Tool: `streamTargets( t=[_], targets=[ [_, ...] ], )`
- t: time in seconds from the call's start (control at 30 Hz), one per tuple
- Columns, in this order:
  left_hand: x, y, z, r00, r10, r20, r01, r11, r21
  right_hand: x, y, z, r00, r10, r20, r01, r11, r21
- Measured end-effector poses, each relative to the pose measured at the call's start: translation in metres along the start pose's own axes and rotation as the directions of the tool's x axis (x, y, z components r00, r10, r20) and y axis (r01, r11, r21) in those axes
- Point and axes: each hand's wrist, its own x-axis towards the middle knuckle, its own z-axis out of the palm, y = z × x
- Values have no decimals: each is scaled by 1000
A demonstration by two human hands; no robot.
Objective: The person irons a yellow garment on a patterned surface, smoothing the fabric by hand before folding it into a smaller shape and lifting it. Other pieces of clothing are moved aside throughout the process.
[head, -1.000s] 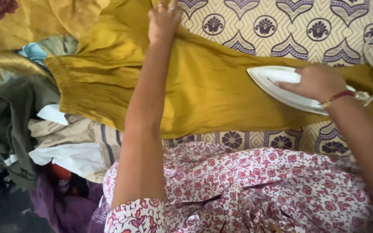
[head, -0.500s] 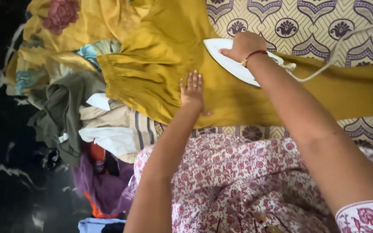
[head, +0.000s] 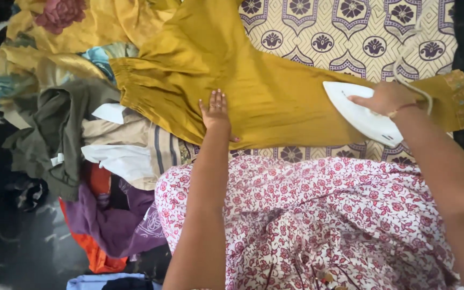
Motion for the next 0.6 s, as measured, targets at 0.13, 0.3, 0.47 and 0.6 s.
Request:
streamTargets(
  t=[0.13,0.3,0.47,0.6],
  targets=[
    [-8,5,-7,999,14,34,-15,999,33,-1,-7,-6,1000,30,-6,-30,999,-40],
    [-53,47,-18,972,233,-13,-227,935,-272,24,-60,-17,1000,-27,-10,26,998,-51],
    [-31,102,13,914,406,11,-362,826,-431,49,-136,-20,962,-238,-130,235,971,-36],
    [7,97,42,908,418,11,-371,819,-438,51,-190,-34,965,-232,-124,229,973,-35]
  ],
)
